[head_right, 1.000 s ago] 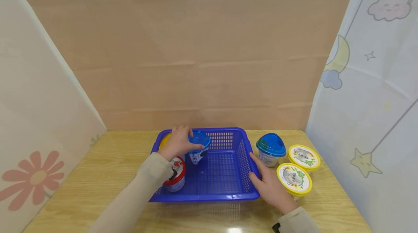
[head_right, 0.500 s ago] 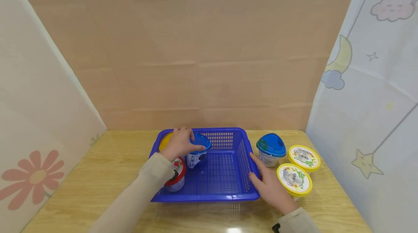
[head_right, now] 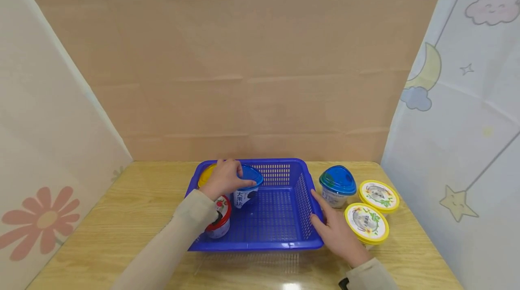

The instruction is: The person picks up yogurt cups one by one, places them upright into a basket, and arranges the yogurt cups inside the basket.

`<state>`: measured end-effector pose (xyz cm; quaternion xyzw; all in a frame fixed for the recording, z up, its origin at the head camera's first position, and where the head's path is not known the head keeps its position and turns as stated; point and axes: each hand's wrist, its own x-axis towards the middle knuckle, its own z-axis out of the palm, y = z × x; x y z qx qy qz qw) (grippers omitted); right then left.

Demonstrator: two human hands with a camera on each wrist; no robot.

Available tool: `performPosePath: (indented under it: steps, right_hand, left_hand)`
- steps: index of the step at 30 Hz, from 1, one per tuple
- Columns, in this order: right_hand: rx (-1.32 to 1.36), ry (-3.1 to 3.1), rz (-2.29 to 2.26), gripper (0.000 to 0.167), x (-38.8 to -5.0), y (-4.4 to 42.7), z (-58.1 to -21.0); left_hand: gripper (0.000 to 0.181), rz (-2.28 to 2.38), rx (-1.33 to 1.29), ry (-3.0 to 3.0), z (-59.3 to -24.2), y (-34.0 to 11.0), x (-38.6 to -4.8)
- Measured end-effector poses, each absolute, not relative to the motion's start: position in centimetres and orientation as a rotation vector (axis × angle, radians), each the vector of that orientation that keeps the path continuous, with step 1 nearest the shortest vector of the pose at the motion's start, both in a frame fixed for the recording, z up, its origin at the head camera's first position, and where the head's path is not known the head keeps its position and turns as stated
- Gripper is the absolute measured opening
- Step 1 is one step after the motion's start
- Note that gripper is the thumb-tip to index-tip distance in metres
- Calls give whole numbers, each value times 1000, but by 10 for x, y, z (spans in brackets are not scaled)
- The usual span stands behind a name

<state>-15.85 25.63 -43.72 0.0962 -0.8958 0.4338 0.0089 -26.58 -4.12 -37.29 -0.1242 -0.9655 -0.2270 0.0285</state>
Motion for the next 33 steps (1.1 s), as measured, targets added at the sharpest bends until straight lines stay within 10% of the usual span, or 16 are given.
performPosePath:
  steps: [33]
  right_hand:
    - [303, -2767, 1375, 59, -157, 255, -439]
  left_hand:
    - [34, -713, -512, -2993, -368, -39, -263]
